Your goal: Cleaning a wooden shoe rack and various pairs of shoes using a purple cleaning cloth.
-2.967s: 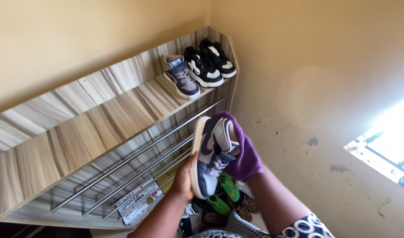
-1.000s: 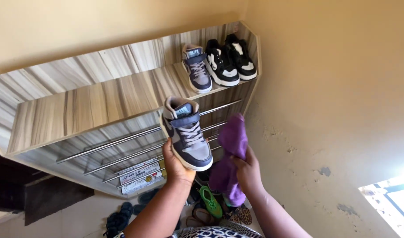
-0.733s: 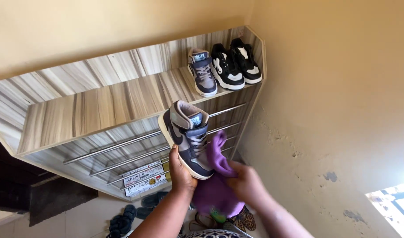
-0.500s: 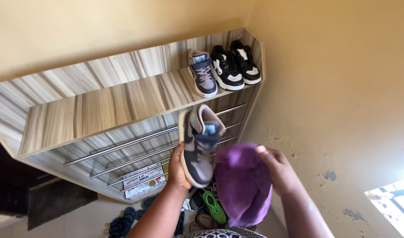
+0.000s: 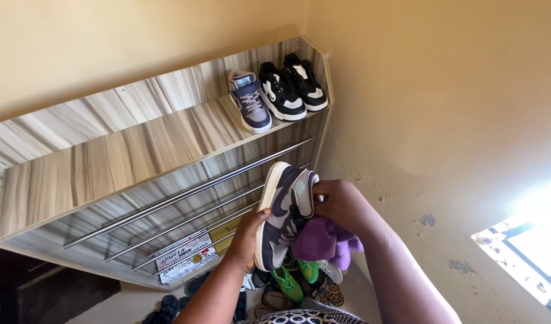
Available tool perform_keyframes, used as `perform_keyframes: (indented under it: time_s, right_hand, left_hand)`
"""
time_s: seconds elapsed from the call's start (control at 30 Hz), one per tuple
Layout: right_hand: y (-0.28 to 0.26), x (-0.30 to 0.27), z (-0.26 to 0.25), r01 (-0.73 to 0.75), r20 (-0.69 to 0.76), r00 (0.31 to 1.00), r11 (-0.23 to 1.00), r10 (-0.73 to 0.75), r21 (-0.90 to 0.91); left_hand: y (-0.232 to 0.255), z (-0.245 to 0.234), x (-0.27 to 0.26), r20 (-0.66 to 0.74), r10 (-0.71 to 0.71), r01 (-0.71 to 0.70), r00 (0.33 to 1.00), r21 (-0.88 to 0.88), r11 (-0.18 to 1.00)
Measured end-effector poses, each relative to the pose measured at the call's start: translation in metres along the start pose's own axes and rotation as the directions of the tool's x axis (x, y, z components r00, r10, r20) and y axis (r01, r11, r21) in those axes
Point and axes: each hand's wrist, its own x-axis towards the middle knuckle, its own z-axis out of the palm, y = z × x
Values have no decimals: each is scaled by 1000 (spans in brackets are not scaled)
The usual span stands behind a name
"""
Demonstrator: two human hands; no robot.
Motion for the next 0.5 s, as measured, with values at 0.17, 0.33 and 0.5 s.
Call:
perform_keyframes:
  time_s: [0.17, 0.33, 0.5]
  right_hand:
    - [27, 9, 8, 17, 92, 996, 999, -21, 40]
    - [31, 4, 7, 72, 35, 996, 978, -81, 196]
    - [29, 3, 6, 115, 38, 987, 837, -159, 535]
  left_hand:
    - [-3, -10, 6, -39, -41, 44, 998, 80, 996]
    - [2, -6, 10, -7, -150, 149, 989, -64, 987]
    - [9, -5, 11, 70, -245, 255, 967, -282, 925]
